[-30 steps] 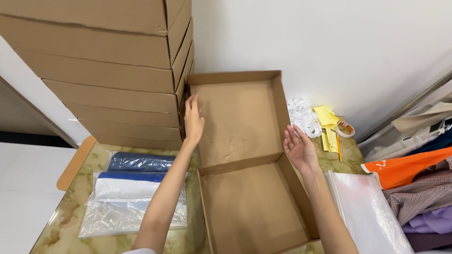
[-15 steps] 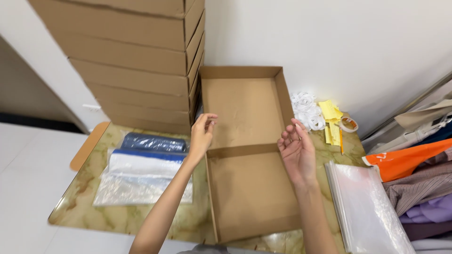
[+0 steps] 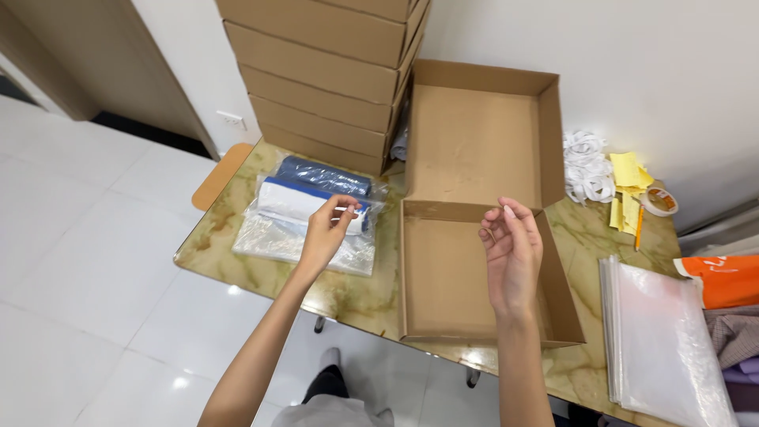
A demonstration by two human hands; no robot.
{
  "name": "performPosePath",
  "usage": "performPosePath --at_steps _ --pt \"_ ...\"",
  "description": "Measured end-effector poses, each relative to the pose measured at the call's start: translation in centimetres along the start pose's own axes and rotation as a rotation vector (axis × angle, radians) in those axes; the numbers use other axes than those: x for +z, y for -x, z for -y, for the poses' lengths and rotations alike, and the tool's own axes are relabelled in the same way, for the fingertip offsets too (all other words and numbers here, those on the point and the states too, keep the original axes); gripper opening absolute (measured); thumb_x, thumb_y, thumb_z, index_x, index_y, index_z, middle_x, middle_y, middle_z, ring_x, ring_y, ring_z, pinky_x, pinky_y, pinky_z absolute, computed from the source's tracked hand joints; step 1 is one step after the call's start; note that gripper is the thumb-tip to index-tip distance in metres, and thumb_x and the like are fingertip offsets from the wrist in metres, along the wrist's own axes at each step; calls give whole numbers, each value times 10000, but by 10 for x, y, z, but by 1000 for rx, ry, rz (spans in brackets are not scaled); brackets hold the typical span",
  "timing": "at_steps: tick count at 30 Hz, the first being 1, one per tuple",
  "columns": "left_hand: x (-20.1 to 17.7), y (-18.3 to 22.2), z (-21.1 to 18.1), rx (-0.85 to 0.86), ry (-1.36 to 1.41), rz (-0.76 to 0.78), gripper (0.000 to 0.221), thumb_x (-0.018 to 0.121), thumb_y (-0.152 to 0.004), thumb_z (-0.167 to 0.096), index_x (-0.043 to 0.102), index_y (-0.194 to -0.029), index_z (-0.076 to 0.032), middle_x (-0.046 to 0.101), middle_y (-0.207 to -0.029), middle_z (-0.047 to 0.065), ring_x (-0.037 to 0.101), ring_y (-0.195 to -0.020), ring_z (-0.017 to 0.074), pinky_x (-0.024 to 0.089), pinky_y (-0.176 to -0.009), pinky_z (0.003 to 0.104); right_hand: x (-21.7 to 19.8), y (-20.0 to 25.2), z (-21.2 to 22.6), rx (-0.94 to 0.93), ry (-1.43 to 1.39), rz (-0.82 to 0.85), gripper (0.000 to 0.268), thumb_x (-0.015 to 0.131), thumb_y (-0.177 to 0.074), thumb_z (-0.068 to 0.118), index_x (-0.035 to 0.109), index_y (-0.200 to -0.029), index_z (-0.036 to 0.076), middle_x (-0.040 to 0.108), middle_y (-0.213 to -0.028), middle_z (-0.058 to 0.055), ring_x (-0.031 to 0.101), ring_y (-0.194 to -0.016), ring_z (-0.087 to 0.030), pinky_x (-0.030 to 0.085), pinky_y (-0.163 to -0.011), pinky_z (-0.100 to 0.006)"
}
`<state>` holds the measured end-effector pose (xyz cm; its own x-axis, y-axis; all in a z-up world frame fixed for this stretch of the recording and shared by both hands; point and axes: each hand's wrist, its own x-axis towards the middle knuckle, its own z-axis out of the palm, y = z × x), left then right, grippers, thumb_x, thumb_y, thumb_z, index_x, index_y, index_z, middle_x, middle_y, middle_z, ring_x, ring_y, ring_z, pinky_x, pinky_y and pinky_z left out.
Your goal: The person places a folded blue garment into a clear plastic bag and seals it. They then place a folded white and blue garment into another plastic bag and seal it. The person places both packaged items into a cardboard box, closes the box, and ties it with a white ribbon.
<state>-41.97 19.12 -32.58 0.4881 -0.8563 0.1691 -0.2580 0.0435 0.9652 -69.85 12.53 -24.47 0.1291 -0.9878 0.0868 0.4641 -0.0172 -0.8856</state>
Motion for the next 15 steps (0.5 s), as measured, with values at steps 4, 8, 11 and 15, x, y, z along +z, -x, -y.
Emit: performPosePath --at_steps 4,8,11,15 --pt "-29 -7 33 -65 -23 8 162 585 -1021 -132 689 -1137 -86 758 -1078 108 751 -970 245 592 -855 396 16 1 -27 39 29 -3 227 554 -1030 215 613 -1226 118 659 -960 -36 666 -887 -100 530 -814 -230" --pt "-66 -24 80 -168 -37 68 201 593 -1026 -176 665 -1191 -88 741 -1121 134 736 -1007 280 586 -865 418 43 -7 -70 142 68 -9 233 572 -1015 215 620 -1222 117 673 -992 -35 668 -906 -98 522 -800 -227" --pt "-106 -42 111 -235 -107 87 231 612 -1016 -207 654 -1217 -102 723 -1162 152 716 -1069 316 573 -893 446 74 -15 -108 221 105 -26 234 583 -1011 209 624 -1220 113 688 -1042 -43 673 -946 -109 523 -805 -241" --pt "-155 -75 179 -303 -214 71 304 636 -1001 -219 628 -1258 -58 667 -1231 227 661 -1167 400 527 -981 512 108 -30 -170 331 201 -55 237 613 -996 208 624 -1218 123 697 -1136 -30 675 -1036 -110 521 -835 -250"
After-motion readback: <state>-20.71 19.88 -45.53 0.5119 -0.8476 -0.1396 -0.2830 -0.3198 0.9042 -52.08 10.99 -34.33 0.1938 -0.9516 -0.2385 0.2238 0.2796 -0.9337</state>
